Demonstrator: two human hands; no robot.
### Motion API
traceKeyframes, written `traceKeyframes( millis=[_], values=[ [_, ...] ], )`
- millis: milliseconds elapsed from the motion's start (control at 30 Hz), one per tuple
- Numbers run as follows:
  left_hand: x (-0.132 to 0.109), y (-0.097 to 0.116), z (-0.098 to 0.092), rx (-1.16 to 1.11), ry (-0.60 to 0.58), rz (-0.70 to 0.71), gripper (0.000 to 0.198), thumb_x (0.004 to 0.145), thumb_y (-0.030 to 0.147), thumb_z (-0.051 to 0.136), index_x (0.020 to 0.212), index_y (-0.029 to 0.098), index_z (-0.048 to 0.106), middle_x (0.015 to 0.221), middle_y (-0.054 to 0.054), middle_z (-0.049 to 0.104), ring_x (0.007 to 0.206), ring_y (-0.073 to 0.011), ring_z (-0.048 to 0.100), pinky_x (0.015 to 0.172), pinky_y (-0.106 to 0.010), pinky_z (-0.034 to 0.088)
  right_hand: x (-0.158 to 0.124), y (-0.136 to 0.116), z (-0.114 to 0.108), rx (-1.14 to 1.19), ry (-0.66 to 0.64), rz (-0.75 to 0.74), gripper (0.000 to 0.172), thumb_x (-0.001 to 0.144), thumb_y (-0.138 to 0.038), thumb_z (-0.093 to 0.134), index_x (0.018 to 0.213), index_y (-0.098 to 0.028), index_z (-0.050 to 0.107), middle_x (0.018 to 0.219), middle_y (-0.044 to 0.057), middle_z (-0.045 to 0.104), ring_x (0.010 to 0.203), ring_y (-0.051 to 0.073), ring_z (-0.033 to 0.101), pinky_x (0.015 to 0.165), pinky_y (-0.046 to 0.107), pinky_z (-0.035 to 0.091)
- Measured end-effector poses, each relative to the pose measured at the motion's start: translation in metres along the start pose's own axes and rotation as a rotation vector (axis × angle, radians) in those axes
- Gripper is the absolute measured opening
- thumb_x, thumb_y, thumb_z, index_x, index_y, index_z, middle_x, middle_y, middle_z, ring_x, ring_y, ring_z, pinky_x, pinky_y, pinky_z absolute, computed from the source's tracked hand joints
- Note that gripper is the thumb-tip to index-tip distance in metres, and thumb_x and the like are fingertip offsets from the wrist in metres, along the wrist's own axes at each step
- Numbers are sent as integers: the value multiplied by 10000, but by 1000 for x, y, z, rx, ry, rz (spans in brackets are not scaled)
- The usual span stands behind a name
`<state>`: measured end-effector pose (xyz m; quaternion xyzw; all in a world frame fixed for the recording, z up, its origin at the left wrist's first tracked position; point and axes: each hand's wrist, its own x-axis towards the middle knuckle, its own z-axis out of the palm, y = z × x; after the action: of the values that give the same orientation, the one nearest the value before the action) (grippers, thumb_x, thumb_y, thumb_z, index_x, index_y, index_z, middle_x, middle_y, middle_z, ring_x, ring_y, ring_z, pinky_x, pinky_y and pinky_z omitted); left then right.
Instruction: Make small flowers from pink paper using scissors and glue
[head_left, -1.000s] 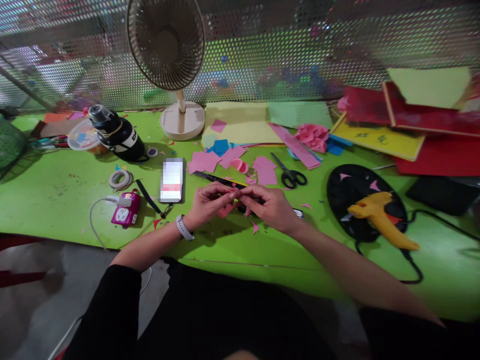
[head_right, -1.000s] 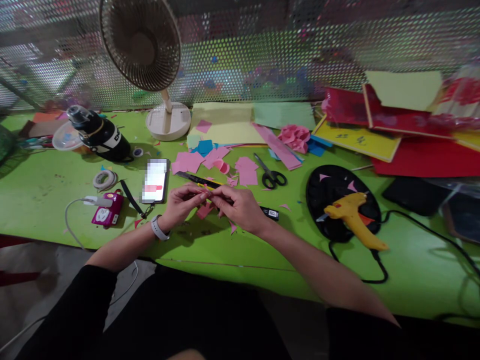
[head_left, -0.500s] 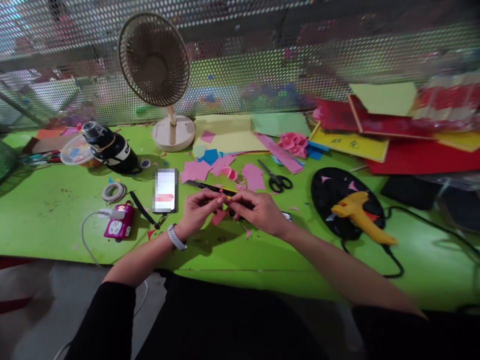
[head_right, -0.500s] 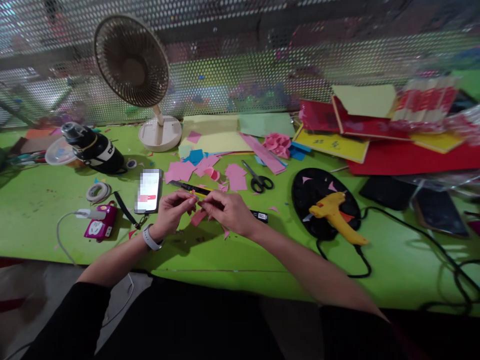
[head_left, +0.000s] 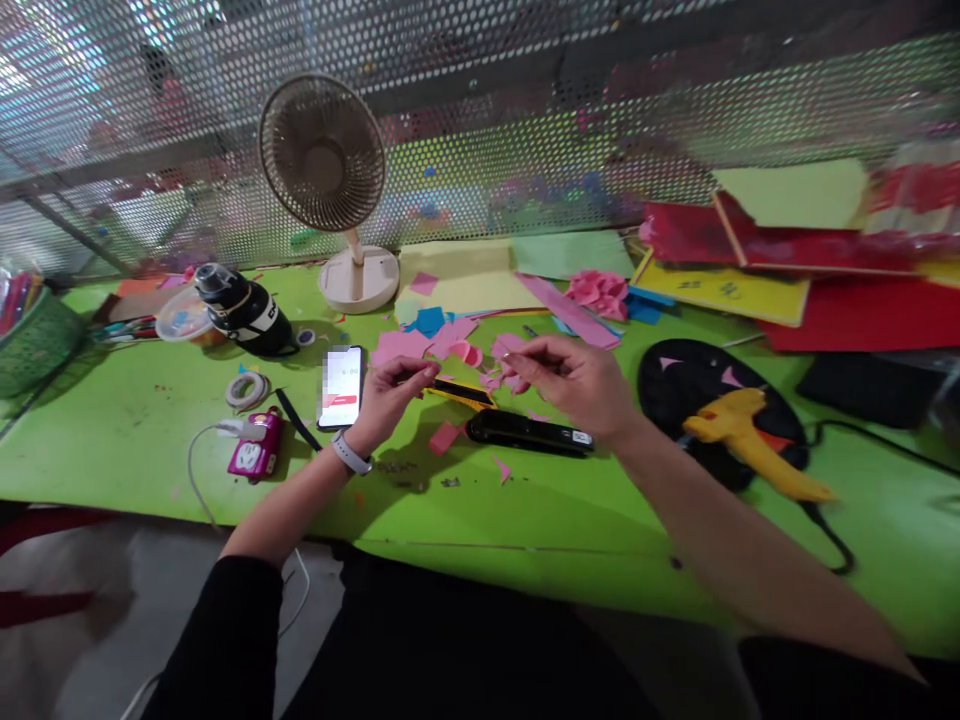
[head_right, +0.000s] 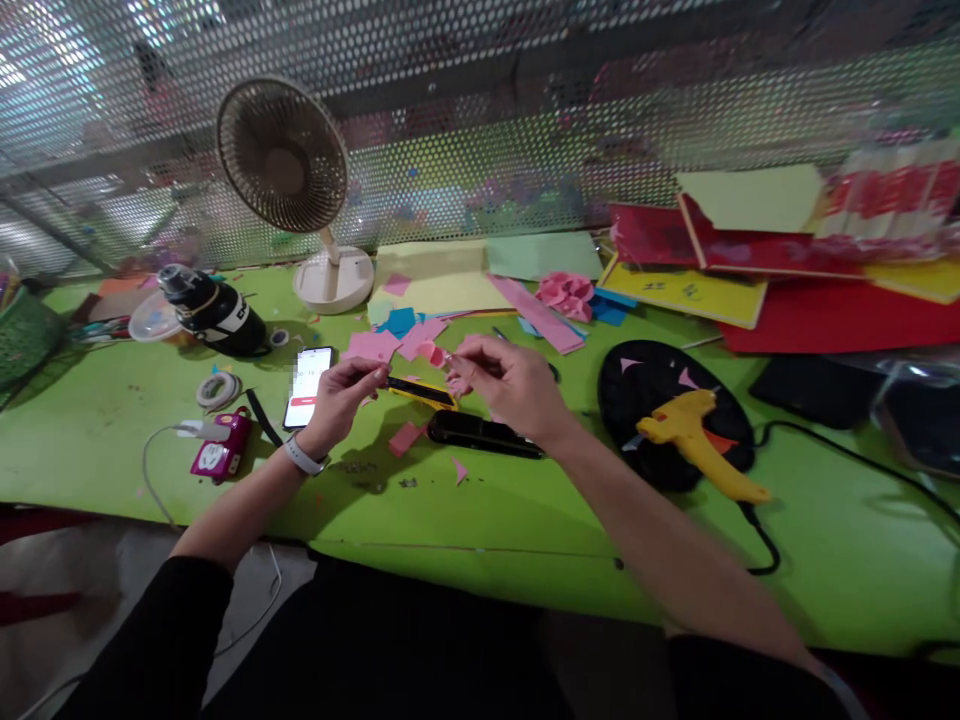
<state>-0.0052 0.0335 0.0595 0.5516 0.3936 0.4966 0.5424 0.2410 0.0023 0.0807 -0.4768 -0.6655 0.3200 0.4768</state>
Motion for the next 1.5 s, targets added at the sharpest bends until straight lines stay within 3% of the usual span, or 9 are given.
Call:
traceKeyframes(
  millis=[100,233,400,567,733,1133,1367,1500],
  values=[
    [2,-2,2,79,-55,-15,269,737,400,819,846,164,749,748,-25,717,615,-80,602,559,-206,471,10,15,-15,-350,39,-63,201,889,-411,654,860,-229,734,831,53,730,665,184,652,604,331,512],
    [5,-10,5,142,-95,-42,291,743,419,807,869,163,752,782,-38,733,654,-95,624,589,-218,489,23,45,-32,-698,-63,53,141,871,-317,662,803,-235,755,859,65,743,715,223,657,595,341,452],
    [6,-19,7,127,-81,-83,300,734,415,813,868,153,750,739,-25,714,618,-85,597,570,-211,471,30,64,-40,-798,-143,214,110,845,-289,665,804,-238,754,864,54,775,792,239,688,599,324,427],
    [3,-20,8,118,-110,-119,308,732,415,813,858,143,744,724,-25,705,579,-78,569,557,-215,461,29,60,-34,-820,-228,341,87,829,-251,676,811,-213,752,886,66,780,803,225,696,631,315,446],
    [0,-21,8,89,-126,-123,301,736,406,814,872,147,746,733,-24,701,592,-81,578,563,-216,467,28,55,-27,-794,-301,363,76,846,-211,669,853,-191,742,904,68,774,826,215,689,677,307,466],
    [-2,-31,5,40,-128,-138,298,745,400,814,905,157,751,759,-29,715,603,-79,586,587,-211,492,34,72,-81,-1040,27,472,181,925,-267,563,966,-208,729,1029,138,753,872,284,680,715,363,477],
    [-4,-31,4,31,-123,-142,286,746,392,813,905,162,751,762,-32,714,609,-79,595,588,-213,503,38,91,-71,-1084,39,478,291,935,-300,529,1065,-122,720,925,214,749,824,316,698,704,393,508],
    [-4,-30,4,23,-116,-150,289,739,394,818,892,160,747,757,-31,711,609,-79,597,587,-213,503,40,86,-61,-1074,24,521,325,923,-239,545,1192,-119,683,1035,223,745,895,323,709,734,386,512]
  ],
)
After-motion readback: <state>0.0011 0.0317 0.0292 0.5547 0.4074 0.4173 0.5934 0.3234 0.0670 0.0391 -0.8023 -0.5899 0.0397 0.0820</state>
